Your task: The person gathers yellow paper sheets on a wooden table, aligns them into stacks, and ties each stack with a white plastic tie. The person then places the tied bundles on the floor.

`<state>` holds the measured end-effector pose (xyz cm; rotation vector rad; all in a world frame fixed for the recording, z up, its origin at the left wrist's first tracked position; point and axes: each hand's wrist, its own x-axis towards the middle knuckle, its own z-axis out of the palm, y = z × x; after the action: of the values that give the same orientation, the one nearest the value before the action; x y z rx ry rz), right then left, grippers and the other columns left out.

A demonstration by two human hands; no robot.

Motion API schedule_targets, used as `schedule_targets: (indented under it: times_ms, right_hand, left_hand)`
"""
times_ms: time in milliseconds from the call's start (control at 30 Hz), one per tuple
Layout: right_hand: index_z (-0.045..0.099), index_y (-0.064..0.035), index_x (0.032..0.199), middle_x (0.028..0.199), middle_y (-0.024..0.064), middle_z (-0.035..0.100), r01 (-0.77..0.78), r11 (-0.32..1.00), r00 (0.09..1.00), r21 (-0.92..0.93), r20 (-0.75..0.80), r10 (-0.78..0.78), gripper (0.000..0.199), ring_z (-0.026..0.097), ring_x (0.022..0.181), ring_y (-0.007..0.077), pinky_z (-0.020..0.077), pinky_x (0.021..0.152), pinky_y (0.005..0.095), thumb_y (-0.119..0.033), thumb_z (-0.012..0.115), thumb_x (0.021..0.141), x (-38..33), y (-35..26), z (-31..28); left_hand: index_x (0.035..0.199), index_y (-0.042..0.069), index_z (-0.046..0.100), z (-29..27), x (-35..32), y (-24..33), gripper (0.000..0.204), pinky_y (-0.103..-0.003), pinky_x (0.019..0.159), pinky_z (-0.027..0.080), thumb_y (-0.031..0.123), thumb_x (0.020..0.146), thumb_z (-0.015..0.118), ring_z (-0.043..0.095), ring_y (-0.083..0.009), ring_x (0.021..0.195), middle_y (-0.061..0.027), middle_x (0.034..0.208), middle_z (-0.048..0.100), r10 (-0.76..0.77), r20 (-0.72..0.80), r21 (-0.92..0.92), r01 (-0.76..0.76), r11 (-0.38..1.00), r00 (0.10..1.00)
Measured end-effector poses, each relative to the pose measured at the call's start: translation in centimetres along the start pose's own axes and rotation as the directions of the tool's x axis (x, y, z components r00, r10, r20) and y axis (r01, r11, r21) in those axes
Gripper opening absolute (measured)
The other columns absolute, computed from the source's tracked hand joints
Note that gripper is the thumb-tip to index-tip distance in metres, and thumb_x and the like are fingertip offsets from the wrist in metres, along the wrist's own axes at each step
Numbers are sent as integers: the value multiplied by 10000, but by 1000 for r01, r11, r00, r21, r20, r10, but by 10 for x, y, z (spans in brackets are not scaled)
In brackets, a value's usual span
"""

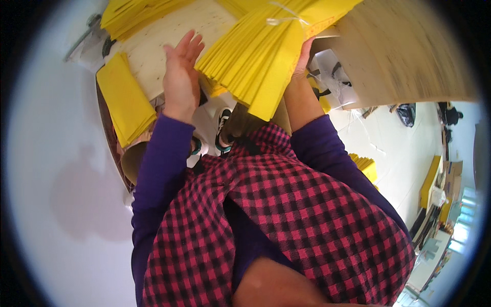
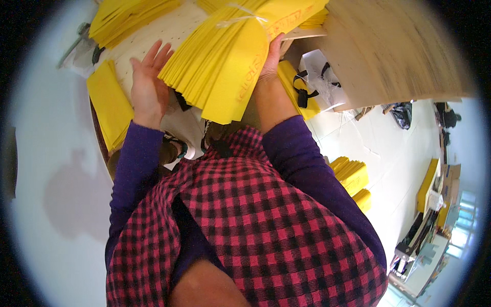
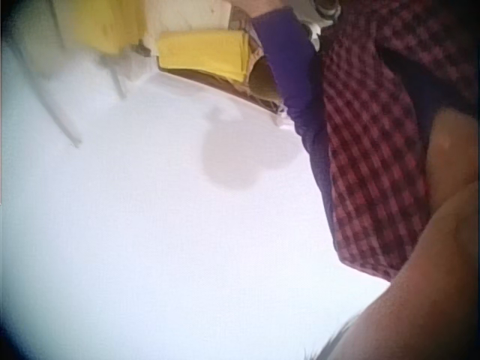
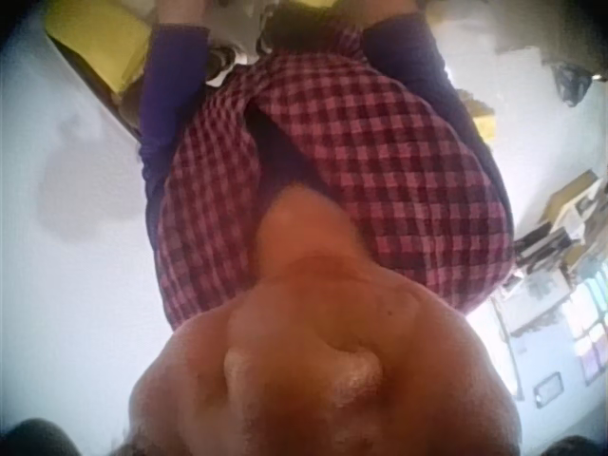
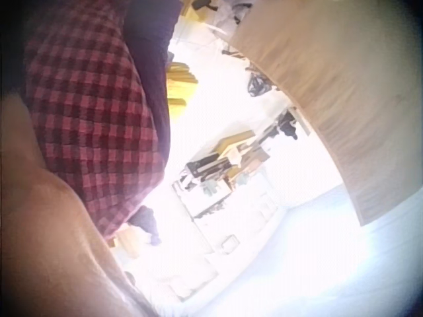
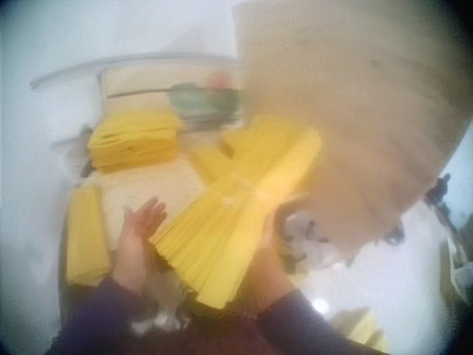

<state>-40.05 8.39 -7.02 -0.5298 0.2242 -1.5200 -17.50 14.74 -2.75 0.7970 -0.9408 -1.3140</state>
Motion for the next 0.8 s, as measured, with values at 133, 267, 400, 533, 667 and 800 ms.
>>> schedule_targets:
  times_ms: [133,267,400,533,667,800]
  right_hand:
    - [378,-98,1348,1298,130,484,73,989,996,-126,-36,-78,818,474,1171,320,400,977,482,-699,429,794,-1,-13,-3]
    - [420,-78,1318,1254,150,523,-116,951,993,286,63,103,837,513,1129,331,426,944,497,-703,474,764,-12,-25,-15]
    - [436,-69,1302,1248,163,524,-9,983,1000,182,-10,11,807,529,1112,333,450,917,498,-659,534,760,-27,-50,-31]
    - [449,-65,1289,1233,162,539,161,984,985,74,-83,-155,746,571,1061,315,489,873,472,-601,562,783,-55,-97,-63]
    - [460,-72,1283,1217,158,554,215,947,975,238,-6,-220,731,587,1036,302,505,854,443,-603,553,789,-108,-153,-94]
    - [495,-81,1245,1153,127,589,455,888,838,-59,-309,-450,718,600,994,275,516,830,405,-646,494,801,-165,-187,-111]
  left_hand:
    - [1378,55,333,-8,-13,-1,705,-463,1078,153,580,936,174,305,-280,1314,-154,1415,351,-68,-91,7,69,998,994]
    - [1369,44,338,-14,-28,-6,706,-438,1076,197,581,935,191,329,-289,1290,-163,1404,354,-68,-156,46,76,996,985]
    - [1365,23,326,-20,-38,-16,709,-429,1070,241,573,939,193,352,-287,1267,-163,1388,365,-177,-196,19,184,983,965]
    - [1368,-3,300,-26,-48,-32,734,-448,1069,258,580,932,201,343,-315,1271,-196,1389,347,-220,-150,18,225,974,964]
    - [1369,-8,295,-33,-56,-45,742,-458,1075,248,582,931,193,322,-333,1290,-212,1402,323,-282,-145,54,292,955,948]
    - [1366,-2,305,-36,-59,-56,739,-462,1078,244,584,930,192,318,-336,1295,-210,1407,318,-336,-112,92,347,934,935]
